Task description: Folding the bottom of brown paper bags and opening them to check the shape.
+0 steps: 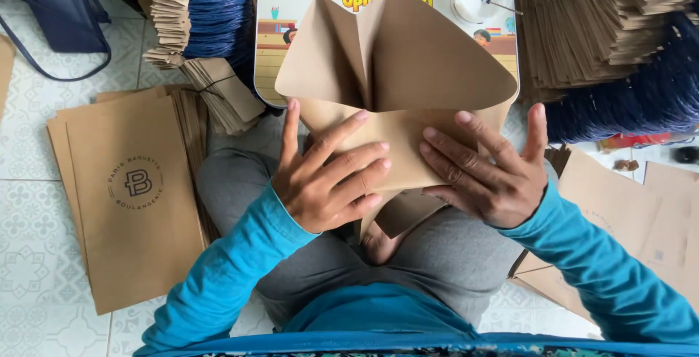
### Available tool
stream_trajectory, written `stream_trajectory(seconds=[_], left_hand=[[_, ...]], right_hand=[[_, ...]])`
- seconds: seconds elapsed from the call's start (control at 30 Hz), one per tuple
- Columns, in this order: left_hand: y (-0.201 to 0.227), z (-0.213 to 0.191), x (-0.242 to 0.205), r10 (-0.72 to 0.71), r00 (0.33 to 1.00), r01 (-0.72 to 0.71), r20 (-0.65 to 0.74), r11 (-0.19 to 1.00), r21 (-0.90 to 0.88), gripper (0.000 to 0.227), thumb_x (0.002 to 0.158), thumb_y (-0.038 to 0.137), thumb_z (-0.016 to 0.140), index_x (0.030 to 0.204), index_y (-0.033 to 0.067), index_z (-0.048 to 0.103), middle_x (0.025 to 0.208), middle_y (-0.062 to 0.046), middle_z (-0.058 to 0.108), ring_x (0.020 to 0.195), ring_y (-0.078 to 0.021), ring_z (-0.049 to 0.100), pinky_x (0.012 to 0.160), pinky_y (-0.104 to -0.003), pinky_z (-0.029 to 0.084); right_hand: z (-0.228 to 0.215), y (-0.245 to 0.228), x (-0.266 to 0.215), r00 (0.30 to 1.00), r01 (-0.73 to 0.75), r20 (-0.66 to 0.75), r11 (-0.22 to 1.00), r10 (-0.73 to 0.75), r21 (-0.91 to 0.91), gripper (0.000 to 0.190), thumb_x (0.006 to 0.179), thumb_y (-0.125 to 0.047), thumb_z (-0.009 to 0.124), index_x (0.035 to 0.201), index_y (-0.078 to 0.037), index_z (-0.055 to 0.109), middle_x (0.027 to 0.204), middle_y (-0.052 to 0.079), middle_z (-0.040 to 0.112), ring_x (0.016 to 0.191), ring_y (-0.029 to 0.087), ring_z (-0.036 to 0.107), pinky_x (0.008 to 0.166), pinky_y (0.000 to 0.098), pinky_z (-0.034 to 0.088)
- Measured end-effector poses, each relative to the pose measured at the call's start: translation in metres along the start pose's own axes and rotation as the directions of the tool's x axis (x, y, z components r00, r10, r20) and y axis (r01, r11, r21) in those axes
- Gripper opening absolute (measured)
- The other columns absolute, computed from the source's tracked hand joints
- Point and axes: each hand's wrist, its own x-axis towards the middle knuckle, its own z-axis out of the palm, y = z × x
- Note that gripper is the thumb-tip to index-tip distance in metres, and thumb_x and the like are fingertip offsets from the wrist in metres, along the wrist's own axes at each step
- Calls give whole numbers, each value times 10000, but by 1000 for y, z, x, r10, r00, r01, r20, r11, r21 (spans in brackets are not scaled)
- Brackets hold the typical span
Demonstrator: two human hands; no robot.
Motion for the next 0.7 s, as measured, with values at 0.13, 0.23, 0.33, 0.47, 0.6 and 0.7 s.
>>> stream_trajectory(seconds=[0.13, 0.23, 0.33, 0.47, 0.6, 0.7], left_hand=[[2, -1, -3, -25, 1000, 25, 0, 1000, -4, 250, 918, 231, 774, 1141, 120, 752, 1275, -8, 712, 1367, -300, 542, 1113, -825, 37], [2, -2, -3, -23, 1000, 23, -1, 1000, -17, 242, 900, 176, 806, 1124, 108, 747, 1235, -9, 713, 1345, -315, 566, 1111, -835, 37], [4, -2, -2, -23, 999, 22, -38, 999, -27, 139, 895, 138, 829, 1019, 132, 768, 1181, 7, 732, 1322, -293, 582, 1125, -816, 39], [4, 1, 2, -54, 996, 46, -73, 994, -102, 104, 875, 99, 786, 978, 116, 781, 1113, 18, 734, 1276, -283, 604, 1155, -798, 37], [8, -1, 10, -34, 994, 22, -103, 993, -119, 79, 878, 59, 737, 827, 101, 693, 1004, -16, 718, 1238, -257, 636, 1174, -782, 56], [1, -5, 6, -35, 992, 23, -123, 995, -98, 20, 896, 108, 744, 891, 128, 747, 1025, 32, 726, 1222, -252, 623, 1164, -785, 41]], right_hand=[[0, -7, 2, 1000, -15, 22, 1000, 14, 14, 521, 990, -496, 715, 1412, -192, 737, 1442, -56, 723, 1464, 259, 527, 1274, 612, -93], [1, -7, 7, 998, -42, 48, 988, 36, 148, 501, 969, -391, 703, 1414, -163, 737, 1461, -8, 703, 1469, 280, 514, 1232, 662, -38], [-2, -4, 17, 999, -43, 31, 950, 35, 309, 428, 913, -341, 745, 1287, -140, 796, 1319, -12, 764, 1392, 315, 594, 1218, 684, -48], [-12, -10, 34, 993, -82, -35, 849, 117, 522, 236, 876, -188, 758, 1101, -149, 815, 1058, -15, 784, 1169, 259, 659, 1248, 658, -7], [-27, -36, 54, 991, -41, -103, 926, 86, 375, 104, 921, -127, 745, 1009, -87, 784, 973, 20, 715, 1003, 232, 664, 1213, 603, 185], [-14, -28, 40, 986, -40, -141, 950, 88, 310, 126, 901, -198, 832, 1027, -196, 840, 1020, -34, 747, 1122, 216, 666, 1255, 614, 74]])
